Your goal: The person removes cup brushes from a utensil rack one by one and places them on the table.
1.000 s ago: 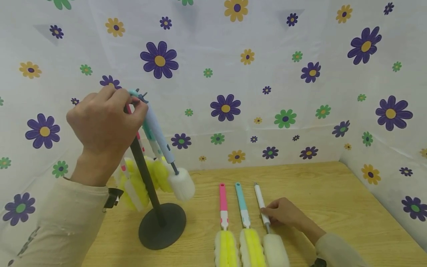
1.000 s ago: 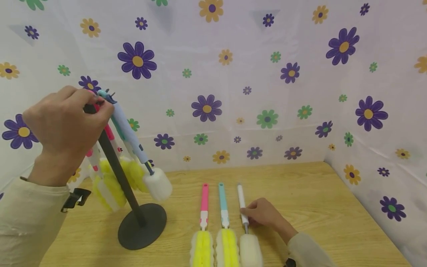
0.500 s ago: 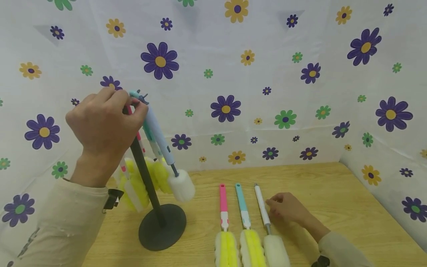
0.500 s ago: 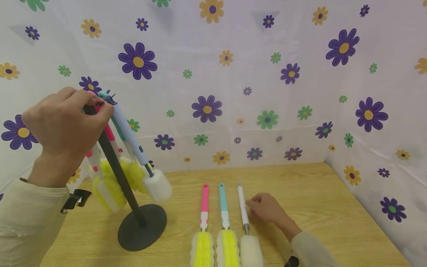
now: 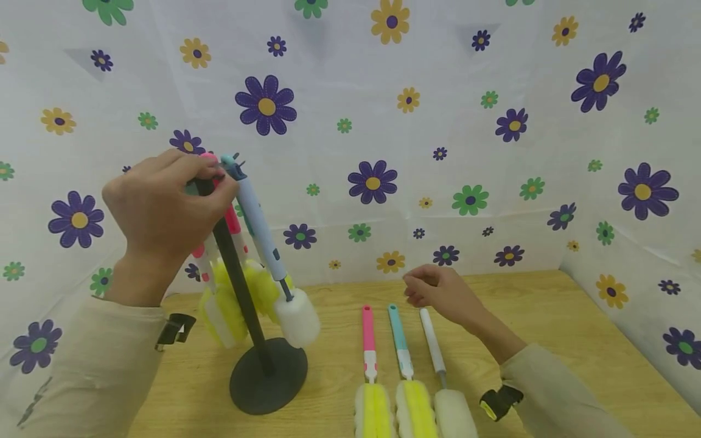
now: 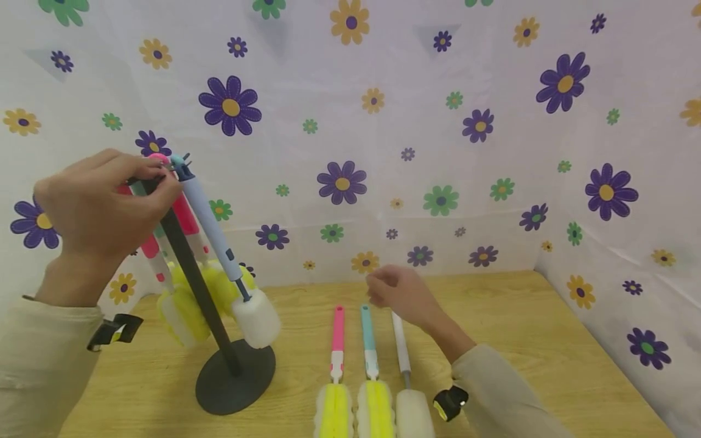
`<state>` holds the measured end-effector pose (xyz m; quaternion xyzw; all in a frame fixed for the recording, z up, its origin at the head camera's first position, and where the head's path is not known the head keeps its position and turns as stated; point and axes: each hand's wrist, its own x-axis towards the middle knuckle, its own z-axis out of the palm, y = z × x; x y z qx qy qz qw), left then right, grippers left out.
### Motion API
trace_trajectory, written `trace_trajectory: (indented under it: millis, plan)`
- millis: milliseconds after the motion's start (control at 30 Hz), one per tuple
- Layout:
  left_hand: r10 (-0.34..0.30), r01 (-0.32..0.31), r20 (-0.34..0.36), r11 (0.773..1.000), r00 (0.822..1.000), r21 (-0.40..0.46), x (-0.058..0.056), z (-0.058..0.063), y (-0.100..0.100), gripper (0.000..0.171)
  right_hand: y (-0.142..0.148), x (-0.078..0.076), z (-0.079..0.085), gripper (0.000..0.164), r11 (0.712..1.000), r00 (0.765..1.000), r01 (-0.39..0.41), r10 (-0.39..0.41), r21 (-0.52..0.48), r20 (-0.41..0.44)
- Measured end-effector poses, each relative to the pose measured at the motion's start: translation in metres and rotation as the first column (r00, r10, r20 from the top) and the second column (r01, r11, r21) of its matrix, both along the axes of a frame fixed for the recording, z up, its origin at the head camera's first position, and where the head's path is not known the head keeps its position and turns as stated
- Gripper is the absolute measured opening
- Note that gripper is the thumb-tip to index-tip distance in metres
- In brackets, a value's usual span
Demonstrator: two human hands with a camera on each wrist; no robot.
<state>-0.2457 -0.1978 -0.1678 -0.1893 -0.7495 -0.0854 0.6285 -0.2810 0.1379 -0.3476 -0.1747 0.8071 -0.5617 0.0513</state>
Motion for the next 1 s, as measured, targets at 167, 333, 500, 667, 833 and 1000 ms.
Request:
trace_trajectory:
  millis: [167, 333, 500, 667, 833, 1000]
  plan:
    - [-0.086, 0.086, -0.009, 0.996, 0.996, 0.026, -0.004, -0.004, -0.009, 0.027, -0.034, 0.0, 0.027, 0.03, 0.997, 0.996, -0.069, 0.067, -0.038, -0.064]
    - [-0.184, 0.186, -0.03, 0.98, 0.982, 0.07, -0.008, -0.006, -0.017, 0.025, -0.075, 0.005, 0.046, 0.029, 0.987, 0.978, -0.138, 0.124, -0.079, -0.167]
    - [-0.257, 0.26, -0.039, 0.96, 0.966, 0.101, -0.01, -0.005, -0.022, 0.026, -0.119, 0.015, 0.063, 0.031, 0.991, 0.947, -0.125, 0.104, -0.048, -0.304]
    - [-0.278, 0.284, -0.066, 0.95, 0.958, 0.128, -0.011, -0.004, -0.019, 0.028, -0.159, 0.027, 0.075, 0.038, 0.984, 0.924, -0.142, 0.091, -0.11, -0.372]
    - [-0.278, 0.29, -0.093, 0.944, 0.956, 0.161, -0.013, -0.005, -0.016, 0.028, -0.181, 0.031, 0.076, 0.039, 0.984, 0.923, -0.105, 0.041, -0.146, -0.382]
    - [-0.237, 0.249, -0.089, 0.954, 0.967, 0.164, -0.011, -0.006, -0.015, 0.028, -0.19, 0.031, 0.072, 0.033, 0.975, 0.939, -0.11, 0.039, -0.192, -0.341]
